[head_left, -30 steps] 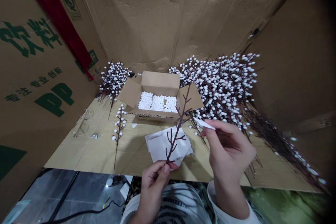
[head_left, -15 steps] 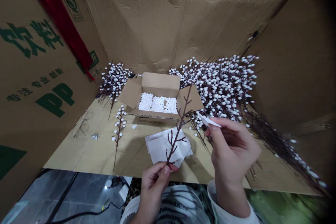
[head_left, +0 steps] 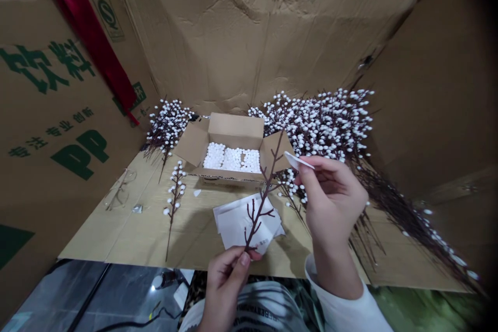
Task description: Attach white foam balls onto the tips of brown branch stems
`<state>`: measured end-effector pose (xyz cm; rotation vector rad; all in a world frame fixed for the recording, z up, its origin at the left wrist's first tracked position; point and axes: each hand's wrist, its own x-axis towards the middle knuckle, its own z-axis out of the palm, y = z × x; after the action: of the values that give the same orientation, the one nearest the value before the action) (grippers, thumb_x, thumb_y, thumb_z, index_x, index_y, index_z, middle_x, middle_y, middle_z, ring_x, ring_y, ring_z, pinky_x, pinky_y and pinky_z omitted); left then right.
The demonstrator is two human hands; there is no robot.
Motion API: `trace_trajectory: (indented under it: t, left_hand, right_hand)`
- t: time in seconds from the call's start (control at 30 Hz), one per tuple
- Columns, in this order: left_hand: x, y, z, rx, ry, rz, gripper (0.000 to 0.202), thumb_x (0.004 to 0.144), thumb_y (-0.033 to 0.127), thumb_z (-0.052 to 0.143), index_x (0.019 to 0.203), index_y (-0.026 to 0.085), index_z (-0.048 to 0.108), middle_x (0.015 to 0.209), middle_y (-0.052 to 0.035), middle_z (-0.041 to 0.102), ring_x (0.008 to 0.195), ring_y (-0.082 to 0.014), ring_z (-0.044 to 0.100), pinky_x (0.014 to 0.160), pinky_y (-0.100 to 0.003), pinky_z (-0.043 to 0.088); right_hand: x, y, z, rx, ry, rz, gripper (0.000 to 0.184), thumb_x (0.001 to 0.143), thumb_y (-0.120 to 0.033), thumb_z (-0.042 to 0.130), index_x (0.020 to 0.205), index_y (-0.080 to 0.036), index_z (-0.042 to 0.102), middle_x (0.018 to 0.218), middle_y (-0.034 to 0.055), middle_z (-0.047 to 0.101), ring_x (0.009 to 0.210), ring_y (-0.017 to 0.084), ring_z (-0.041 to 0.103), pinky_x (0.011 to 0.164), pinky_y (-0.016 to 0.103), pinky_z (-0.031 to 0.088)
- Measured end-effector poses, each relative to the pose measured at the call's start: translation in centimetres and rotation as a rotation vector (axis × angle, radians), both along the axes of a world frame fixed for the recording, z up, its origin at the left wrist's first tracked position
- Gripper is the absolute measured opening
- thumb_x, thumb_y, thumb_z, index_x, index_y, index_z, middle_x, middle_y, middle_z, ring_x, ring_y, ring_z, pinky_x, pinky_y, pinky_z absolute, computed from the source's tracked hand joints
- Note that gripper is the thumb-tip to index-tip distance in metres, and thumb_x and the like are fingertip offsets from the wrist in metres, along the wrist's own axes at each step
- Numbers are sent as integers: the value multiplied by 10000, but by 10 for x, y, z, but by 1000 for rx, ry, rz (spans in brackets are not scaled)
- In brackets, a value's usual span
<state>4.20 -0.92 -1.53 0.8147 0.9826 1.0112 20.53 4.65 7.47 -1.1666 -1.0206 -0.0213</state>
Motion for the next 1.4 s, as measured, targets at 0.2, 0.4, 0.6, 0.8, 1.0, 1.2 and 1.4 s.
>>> trace_trajectory:
  t: [0.2,0.4,0.6,0.8,1.0,1.2,1.4]
  left_hand:
    - [-1,1,2,21,9,3,437,661,585,730,686,153,789,518,-4,530,495,-86,337,474,-205,285]
    - [-2,0,0,95,51,41,383,687,552,729,711,178,803,651,-70,723,576,-139,574,551,-204,457]
    - [-11,6,-4,368,223,-35,235,812,414,658,876,240,802,863,-80,792,800,-230,738,756,-289,575]
    - [-11,11,2,597,326,83,152,797,242,677,901,241,788,802,-52,789,628,-185,742,587,-210,586]
    - [-9,11,10,667,342,139,152,777,208,692,897,233,783,795,-59,786,645,-187,750,596,-193,588]
    - [-10,12,8,690,337,132,177,780,168,683,910,238,780,808,-47,787,666,-180,753,620,-183,587]
    - [-10,12,7,719,344,136,202,775,143,682,924,240,779,806,-44,790,662,-173,752,616,-175,584]
  right_hand:
    - [0,-2,0,-15,-8,13,78,789,-157,672,835,-211,704,706,-15,680,539,110,584,487,240,468]
    - [6,-1,7,108,32,-38,140,789,-110,665,841,-223,730,654,-32,651,511,93,566,467,228,416]
    - [13,-10,20,213,-120,-99,273,773,-78,658,912,-294,748,747,-36,693,575,118,598,512,258,439]
    - [24,-21,42,26,-453,16,285,804,-43,614,937,-275,713,766,-52,675,643,97,588,563,233,453]
    - [24,-19,56,-45,-654,29,207,829,-27,574,905,-196,665,759,-35,644,659,73,562,576,210,421]
    - [23,-21,60,-68,-716,83,186,834,-24,561,899,-168,658,745,-11,637,641,84,550,574,231,406]
    - [22,-23,66,-79,-732,108,171,836,-28,555,891,-155,656,746,-4,634,645,81,554,572,227,405]
